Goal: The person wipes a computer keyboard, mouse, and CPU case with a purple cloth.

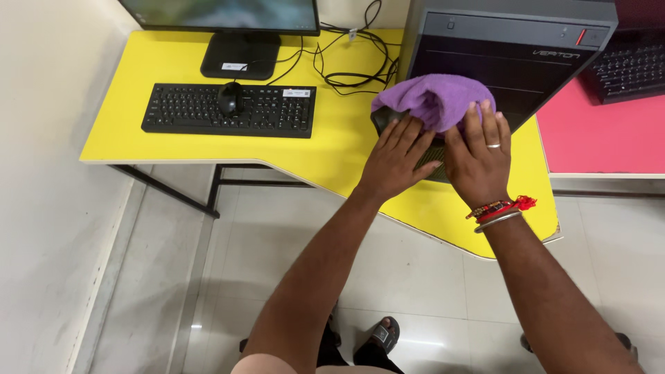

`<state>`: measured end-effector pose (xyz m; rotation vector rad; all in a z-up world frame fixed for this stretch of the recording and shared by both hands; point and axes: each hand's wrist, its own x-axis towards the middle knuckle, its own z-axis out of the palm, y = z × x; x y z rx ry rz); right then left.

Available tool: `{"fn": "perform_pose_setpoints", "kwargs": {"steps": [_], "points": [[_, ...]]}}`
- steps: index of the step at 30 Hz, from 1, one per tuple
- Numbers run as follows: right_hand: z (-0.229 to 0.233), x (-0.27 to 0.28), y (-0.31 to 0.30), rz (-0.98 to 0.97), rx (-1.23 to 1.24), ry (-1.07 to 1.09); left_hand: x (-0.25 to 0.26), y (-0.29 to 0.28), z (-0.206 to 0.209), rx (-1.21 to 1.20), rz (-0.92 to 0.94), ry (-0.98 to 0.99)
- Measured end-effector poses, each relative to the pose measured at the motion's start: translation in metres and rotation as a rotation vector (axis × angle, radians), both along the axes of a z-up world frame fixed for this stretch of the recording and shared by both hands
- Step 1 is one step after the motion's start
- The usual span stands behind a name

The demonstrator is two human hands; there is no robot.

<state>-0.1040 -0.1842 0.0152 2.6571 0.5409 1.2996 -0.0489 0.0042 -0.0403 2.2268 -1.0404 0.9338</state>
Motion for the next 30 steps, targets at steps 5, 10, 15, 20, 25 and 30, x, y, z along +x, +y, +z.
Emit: {"fn": "perform_pose_setpoints", "kwargs": {"steps": [5, 10, 15, 20, 25, 30], "points": [[0.002, 0.001, 0.0, 0.001, -0.03, -0.022, 0.004, 0.0, -0.004, -0.018, -0.017, -0.032], [-0.003, 0.0, 0.002, -0.033, -0.031, -0.006, 0.005, 0.008, 0.0, 0.004, -0.061, 0.014], [-0.007, -0.003, 0.01, -0.05, 0.014, 0.006, 0.0, 0.013, 0.011, 0.021, -0.078, 0.0], [0.001, -0.006, 0.004, -0.069, 0.151, -0.026, 0.0, 0.003, 0.036, 0.044, -0.122, -0.028], [0.001, -0.017, 0.004, -0.098, 0.284, -0.053, -0.002, -0.014, 0.05, 0.061, -0.173, -0.03], [-0.004, -0.021, -0.003, -0.078, 0.261, -0.027, -0.01, -0.021, 0.044, 0.016, -0.165, 0.023]]}}
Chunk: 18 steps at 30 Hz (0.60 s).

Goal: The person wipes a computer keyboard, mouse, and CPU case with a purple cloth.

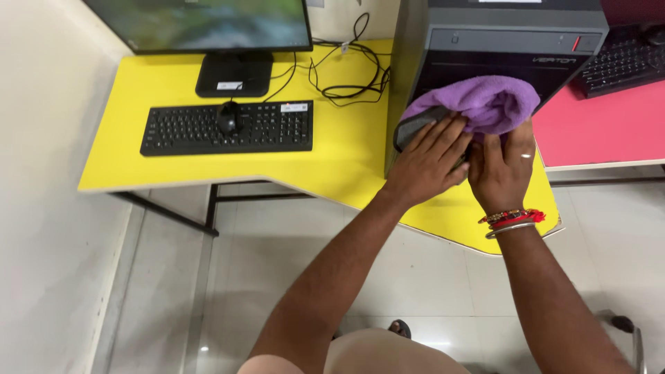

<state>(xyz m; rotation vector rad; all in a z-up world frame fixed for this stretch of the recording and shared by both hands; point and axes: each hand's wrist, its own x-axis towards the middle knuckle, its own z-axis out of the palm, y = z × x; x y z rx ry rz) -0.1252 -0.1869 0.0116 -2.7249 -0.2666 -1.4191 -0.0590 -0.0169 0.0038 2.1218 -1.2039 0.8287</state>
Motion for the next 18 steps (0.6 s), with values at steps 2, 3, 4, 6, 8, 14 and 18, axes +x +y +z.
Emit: {"fn": "perform_pose_setpoints", "kwargs": {"steps": [2, 3, 4, 6, 8, 14, 18], "points": [[0.0, 0.0, -0.006, 0.008, -0.034, -0.005, -0.003, -0.003, -0.002, 0.01, 0.056, -0.029], [0.0, 0.002, -0.009, 0.012, -0.048, -0.009, -0.004, -0.005, -0.002, 0.015, 0.085, -0.044], [0.001, 0.002, -0.012, 0.019, -0.065, -0.01, -0.003, -0.008, -0.002, 0.006, 0.073, -0.048], [0.0, 0.001, -0.017, 0.032, -0.052, 0.014, -0.003, -0.009, -0.002, -0.012, 0.052, -0.049], [0.0, -0.004, -0.021, 0.053, -0.055, 0.033, -0.01, -0.007, -0.002, -0.068, 0.073, -0.048], [0.007, -0.007, -0.034, 0.087, -0.078, 0.05, -0.029, -0.024, 0.014, -0.17, 0.127, -0.057], [0.003, -0.007, -0.041, 0.052, -0.131, 0.01, -0.037, -0.038, 0.019, -0.118, 0.213, -0.067]]}}
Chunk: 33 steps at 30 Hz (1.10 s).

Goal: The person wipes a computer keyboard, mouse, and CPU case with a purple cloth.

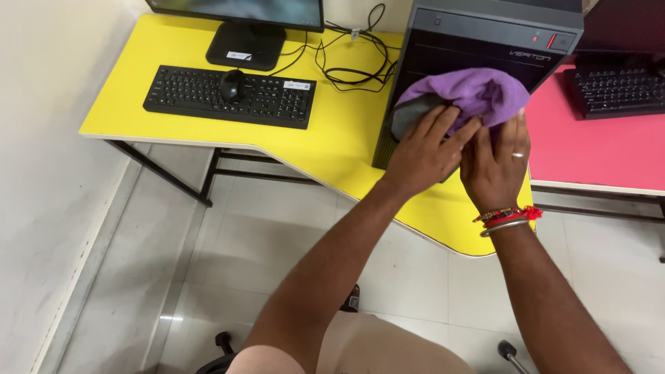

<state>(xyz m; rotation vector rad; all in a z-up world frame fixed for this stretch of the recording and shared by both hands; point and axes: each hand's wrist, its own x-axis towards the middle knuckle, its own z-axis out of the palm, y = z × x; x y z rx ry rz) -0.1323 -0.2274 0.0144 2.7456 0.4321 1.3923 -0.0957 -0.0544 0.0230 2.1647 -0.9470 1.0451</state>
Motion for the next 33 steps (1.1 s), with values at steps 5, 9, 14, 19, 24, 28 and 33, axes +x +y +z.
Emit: {"fn": "perform_pose_setpoints", "kwargs": {"steps": [5, 9, 14, 19, 24, 28, 33], "points": [[-0.008, 0.001, -0.006, -0.014, -0.008, 0.006, 0.005, -0.017, -0.001, -0.109, -0.02, -0.007], [-0.014, 0.0, -0.01, -0.021, -0.057, 0.009, -0.001, -0.026, -0.006, -0.155, 0.053, 0.011], [-0.021, -0.003, -0.021, 0.067, -0.035, 0.02, -0.035, -0.038, -0.012, -0.196, 0.122, 0.0], [-0.038, -0.013, -0.042, 0.133, 0.087, 0.112, -0.054, -0.054, -0.011, -0.21, 0.148, -0.04], [-0.058, -0.03, -0.056, 0.169, 0.115, 0.185, -0.073, -0.063, -0.033, -0.221, 0.006, 0.053], [-0.081, -0.05, -0.049, 0.134, 0.062, 0.277, -0.091, -0.065, -0.075, -0.343, 0.004, 0.264], [-0.087, -0.034, -0.009, 0.103, -0.044, 0.412, -0.064, -0.048, -0.12, -0.651, 0.147, 0.533]]}}
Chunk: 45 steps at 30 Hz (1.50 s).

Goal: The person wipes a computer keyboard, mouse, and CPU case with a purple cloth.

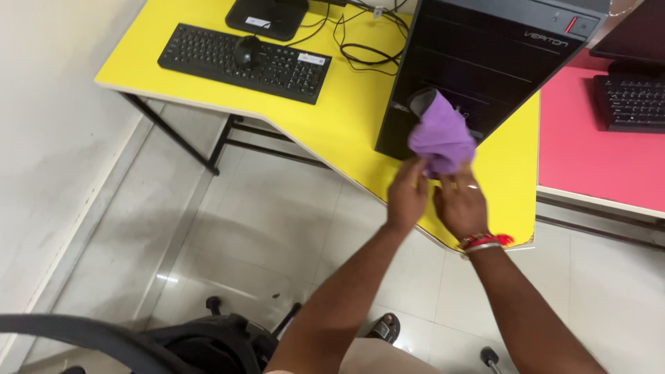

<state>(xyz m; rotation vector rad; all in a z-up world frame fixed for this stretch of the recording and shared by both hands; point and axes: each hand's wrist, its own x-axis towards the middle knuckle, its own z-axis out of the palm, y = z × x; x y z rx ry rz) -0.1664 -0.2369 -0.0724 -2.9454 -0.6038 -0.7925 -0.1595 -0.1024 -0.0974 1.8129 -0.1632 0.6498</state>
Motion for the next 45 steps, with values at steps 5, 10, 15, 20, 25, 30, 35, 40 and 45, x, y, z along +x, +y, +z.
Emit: {"fn": "perform_pose_setpoints", "kwargs": {"steps": [5, 10, 15, 20, 25, 30, 35, 40, 45], "points": [[0.01, 0.022, 0.048, 0.197, -0.056, -0.06, 0.05, 0.041, -0.012, 0.03, 0.074, 0.146], [0.038, 0.048, 0.081, 0.268, -0.023, -0.07, 0.059, 0.073, 0.03, -0.068, 0.108, 0.065], [0.052, 0.058, 0.094, 0.244, 0.012, -0.14, 0.068, 0.084, 0.064, -0.048, 0.119, -0.016], [0.011, 0.049, 0.07, 0.178, -0.151, 0.057, 0.076, 0.074, -0.009, 0.17, 0.008, 0.313], [-0.015, 0.041, 0.051, 0.138, -0.226, 0.269, 0.07, 0.064, -0.046, 0.262, -0.024, 0.355], [0.017, 0.066, 0.07, 0.258, -0.04, -0.044, 0.076, 0.066, 0.037, -0.175, 0.143, 0.253], [0.029, 0.057, 0.074, 0.185, 0.007, -0.084, 0.069, 0.073, 0.064, 0.032, 0.128, -0.139], [0.017, 0.028, 0.043, 0.052, 0.113, -0.113, 0.072, 0.04, 0.041, 0.389, -0.158, 0.168], [0.026, 0.014, 0.026, -0.007, 0.149, -0.092, 0.069, 0.024, 0.033, 0.29, -0.269, 0.138]]}}
